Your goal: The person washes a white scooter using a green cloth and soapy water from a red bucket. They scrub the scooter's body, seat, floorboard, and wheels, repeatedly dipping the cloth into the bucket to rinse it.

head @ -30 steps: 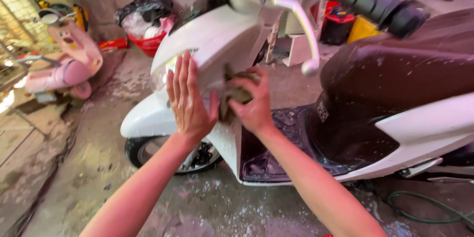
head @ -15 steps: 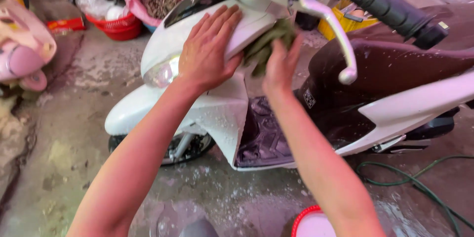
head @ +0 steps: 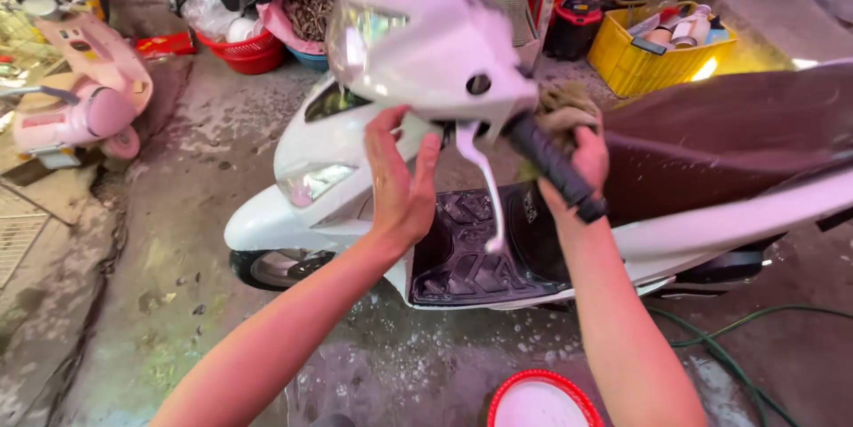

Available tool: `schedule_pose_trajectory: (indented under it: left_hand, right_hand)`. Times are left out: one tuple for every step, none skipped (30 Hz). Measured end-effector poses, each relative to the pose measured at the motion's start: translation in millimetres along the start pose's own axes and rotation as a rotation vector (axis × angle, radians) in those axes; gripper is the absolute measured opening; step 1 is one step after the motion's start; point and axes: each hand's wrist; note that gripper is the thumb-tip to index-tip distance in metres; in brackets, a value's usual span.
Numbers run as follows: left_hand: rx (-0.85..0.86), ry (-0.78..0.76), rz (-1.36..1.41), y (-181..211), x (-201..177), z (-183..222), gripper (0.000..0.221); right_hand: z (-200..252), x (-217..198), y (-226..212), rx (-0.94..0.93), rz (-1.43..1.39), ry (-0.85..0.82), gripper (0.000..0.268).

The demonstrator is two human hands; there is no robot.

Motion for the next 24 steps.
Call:
schedule_pose_trajectory:
  left_hand:
    - [-0.110,0.095,-0.022,13,1,-12,0.045]
    - [-0.127,0.090,-0.022,25,1,-28,0.045]
    - [-0.026,0.129,-0.124,36,2,-44,0.044]
    - [0.077,0.154,-0.228,46,2,-59,0.044]
    - [0.062,0.136,-0.230,54,6,-70,0.044]
    - [0.065,0.041,-0.240,61,9,-82,0.045]
    - [0.068,-0.054,-0.249,69,13,-94,0.046]
    - [0.056,-0.066,-0.251,69,19,-100,0.046]
    - [0.009,-0.111,-0.391,69,25,-106,0.051]
    - [-0.035,-0.152,-0.530,68,32,-113,0.055]
    - [-0.045,-0.159,-0.531,67,34,-127,0.055]
    - [-0.089,-0.181,-0.596,66,34,-139,0.071]
    - [-0.133,-0.203,-0.660,63,34,-150,0.088]
    - [-0.140,-0.212,-0.662,54,32,-163,0.088]
    - [-0.261,-0.159,-0.687,44,30,-174,0.088]
    - [-0.384,-0.105,-0.711,35,27,-182,0.091]
    - [-0.393,-0.113,-0.714,30,30,-181,0.091]
    - [-0.438,-0.083,-0.708,24,32,-183,0.089]
    - [-0.484,-0.051,-0.702,18,35,-183,0.088]
    - [-0.489,-0.061,-0.709,18,38,-184,0.088]
    - [-0.560,-0.029,-0.698,18,40,-184,0.086]
    - [-0.627,0.001,-0.682,17,45,-185,0.084]
    - [-0.630,-0.010,-0.685,17,47,-187,0.084]
    - [-0.616,0.037,-0.715,19,49,-185,0.081]
  right_hand:
    - [-5,0,-19,0.161,-0.145,0.058,0.019]
    - [7,13,-29,0.169,-0.136,0.072,0.019]
    - [18,26,-39,0.001,0.242,-0.232,0.033]
    - [31,36,-48,-0.169,0.614,-0.524,0.050]
    - [48,50,-52,-0.155,0.617,-0.505,0.050]
    - [62,68,-56,-0.258,0.889,-0.598,0.058]
    - [77,86,-60,-0.360,1.162,-0.691,0.069]
    - [91,93,-67,-0.344,1.163,-0.683,0.069]
    - [105,101,-74,-0.339,1.305,-0.659,0.065]
    - [115,109,-81,-0.337,1.446,-0.639,0.062]
    - [123,104,-81,-0.324,1.449,-0.638,0.062]
    - [132,98,-79,-0.366,1.594,-0.628,0.059]
    - [141,92,-78,-0.409,1.740,-0.617,0.056]
    - [131,95,-76,-0.396,1.741,-0.616,0.056]
    - [121,96,-74,-0.365,1.622,-0.516,0.053]
    - [114,97,-71,-0.332,1.503,-0.417,0.051]
    - [99,111,-66,-0.319,1.506,-0.416,0.051]
    - [81,126,-58,-0.299,1.412,-0.371,0.056]
    - [64,139,-49,-0.280,1.317,-0.326,0.063]
    - [43,150,-39,-0.267,1.316,-0.320,0.063]
    - [21,159,-28,-0.296,1.305,-0.444,0.065]
    - [-1,167,-17,-0.329,1.292,-0.565,0.068]
    - [-23,165,-7,-0.321,1.293,-0.556,0.068]
    - [-42,162,3,-0.327,1.298,-0.568,0.067]
Point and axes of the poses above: each hand's wrist, its own z-axis away from the middle knuckle, its own x-axis out of the palm, y = z × x, and after that the axes turned 5 degrees about -z, right-handed
